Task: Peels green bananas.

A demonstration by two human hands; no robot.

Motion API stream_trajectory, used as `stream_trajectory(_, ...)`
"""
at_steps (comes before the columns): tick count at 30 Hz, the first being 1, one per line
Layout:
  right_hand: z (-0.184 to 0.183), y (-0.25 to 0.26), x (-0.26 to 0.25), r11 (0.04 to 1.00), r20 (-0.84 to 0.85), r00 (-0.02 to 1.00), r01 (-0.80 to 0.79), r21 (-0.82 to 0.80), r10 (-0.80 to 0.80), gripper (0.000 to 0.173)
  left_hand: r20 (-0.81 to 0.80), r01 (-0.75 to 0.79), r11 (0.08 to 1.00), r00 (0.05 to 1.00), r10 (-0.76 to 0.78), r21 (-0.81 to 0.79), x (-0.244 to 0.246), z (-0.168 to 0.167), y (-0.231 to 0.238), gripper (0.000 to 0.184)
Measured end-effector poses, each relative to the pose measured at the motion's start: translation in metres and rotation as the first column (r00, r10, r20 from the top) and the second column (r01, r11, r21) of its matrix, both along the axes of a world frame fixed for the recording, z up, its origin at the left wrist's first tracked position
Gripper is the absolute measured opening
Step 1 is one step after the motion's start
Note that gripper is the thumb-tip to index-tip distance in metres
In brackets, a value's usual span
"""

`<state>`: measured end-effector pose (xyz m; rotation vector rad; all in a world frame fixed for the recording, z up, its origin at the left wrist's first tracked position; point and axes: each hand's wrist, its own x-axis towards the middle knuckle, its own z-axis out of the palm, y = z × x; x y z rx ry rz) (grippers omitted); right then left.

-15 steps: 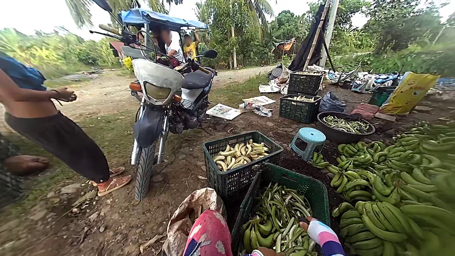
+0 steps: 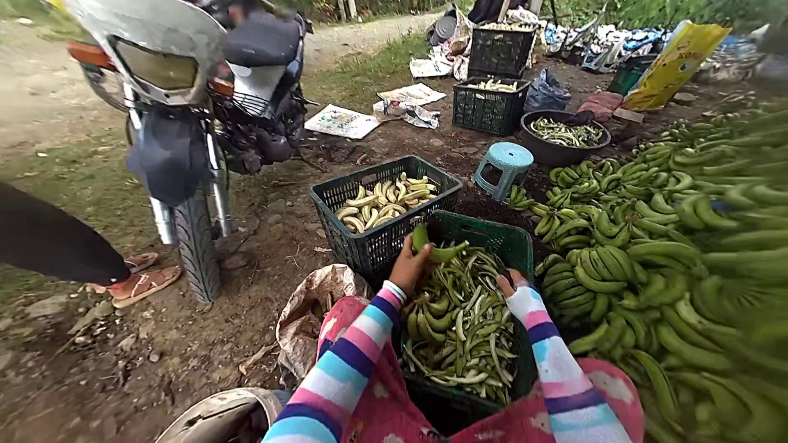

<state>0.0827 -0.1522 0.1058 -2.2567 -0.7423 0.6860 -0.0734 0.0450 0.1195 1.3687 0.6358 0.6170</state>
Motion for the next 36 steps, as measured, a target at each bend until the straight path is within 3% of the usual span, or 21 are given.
stream_trajectory(3,-0.029,0.016,-0.011,0.974,-0.101,0.994,-0.014,0.226,0.038,0.048,0.06,-0.03,0.999,0.998,0.028,0.026,0.007,-0.016,0.005,0.053)
stream_trajectory(7,-0.035,0.034,-0.033,0.955,-0.126,0.992,0.011,0.298,0.028,0.047,0.079,-0.026,0.991,0.997,0.015,0.133,0.007,-0.036,0.004,0.053)
stream_trajectory(12,-0.021,0.055,-0.037,0.997,-0.21,0.977,-0.024,0.069,0.038,0.05,0.058,0.036,0.96,0.997,-0.054,0.279,0.005,-0.042,0.003,0.051)
stream_trajectory(14,-0.023,0.055,-0.039,0.983,-0.147,0.989,-0.003,0.181,0.03,0.048,0.038,0.028,0.951,0.998,-0.041,0.307,0.006,-0.044,0.005,0.05)
stream_trajectory(17,-0.02,0.059,-0.055,0.827,-0.045,0.997,0.072,0.557,-0.057,0.042,0.027,0.022,0.946,0.999,-0.032,0.323,0.007,-0.046,0.008,0.05)
stream_trajectory(18,-0.022,0.06,-0.056,0.825,-0.009,0.997,0.072,0.56,-0.08,0.042,0.033,0.023,0.946,0.999,-0.036,0.325,0.007,-0.046,0.008,0.049)
stream_trajectory(19,-0.027,0.06,-0.054,0.893,0.011,0.998,0.05,0.448,-0.061,0.043,0.055,0.026,0.944,0.997,-0.047,0.329,0.007,-0.046,0.009,0.048)
stream_trajectory(20,-0.036,0.058,-0.048,0.976,-0.008,1.0,-0.015,0.216,0.017,0.048,0.098,0.03,0.942,0.993,-0.067,0.336,0.006,-0.047,0.01,0.047)
stream_trajectory(21,-0.056,0.056,-0.042,0.993,-0.043,0.993,-0.114,-0.012,0.114,0.055,0.147,0.035,0.942,0.985,-0.089,0.333,0.003,-0.048,0.01,0.047)
stream_trajectory(22,-0.069,0.056,-0.038,0.941,-0.1,0.972,-0.232,-0.247,0.214,0.061,0.203,0.028,0.951,0.975,-0.095,0.309,0.002,-0.047,0.01,0.048)
stream_trajectory(23,-0.079,0.059,-0.035,0.875,-0.143,0.952,-0.307,-0.375,0.272,0.065,0.253,0.013,0.966,0.964,-0.081,0.257,0.002,-0.044,0.012,0.049)
stream_trajectory(24,-0.081,0.062,-0.033,0.864,-0.163,0.947,-0.318,-0.391,0.275,0.065,0.277,-0.016,0.979,0.96,-0.041,0.202,0.003,-0.041,0.014,0.051)
stream_trajectory(26,-0.079,0.058,-0.025,0.955,-0.111,0.973,-0.221,-0.198,0.202,0.058,0.233,-0.099,0.995,0.968,0.093,0.017,0.005,-0.038,0.014,0.052)
stream_trajectory(28,-0.064,0.056,-0.008,0.987,-0.128,0.979,-0.162,0.003,0.161,0.051,0.04,-0.204,0.956,0.975,0.217,-0.209,0.012,-0.039,0.011,0.048)
stream_trajectory(31,-0.049,0.049,0.014,0.951,-0.052,0.963,-0.25,0.18,0.263,0.049,-0.205,-0.222,0.874,0.968,0.144,-0.433,0.025,-0.052,0.013,0.059)
stream_trajectory(36,-0.021,0.038,0.009,0.848,0.088,0.867,-0.498,0.181,0.491,0.047,-0.228,-0.174,0.835,0.972,0.06,-0.523,0.041,-0.051,0.006,0.053)
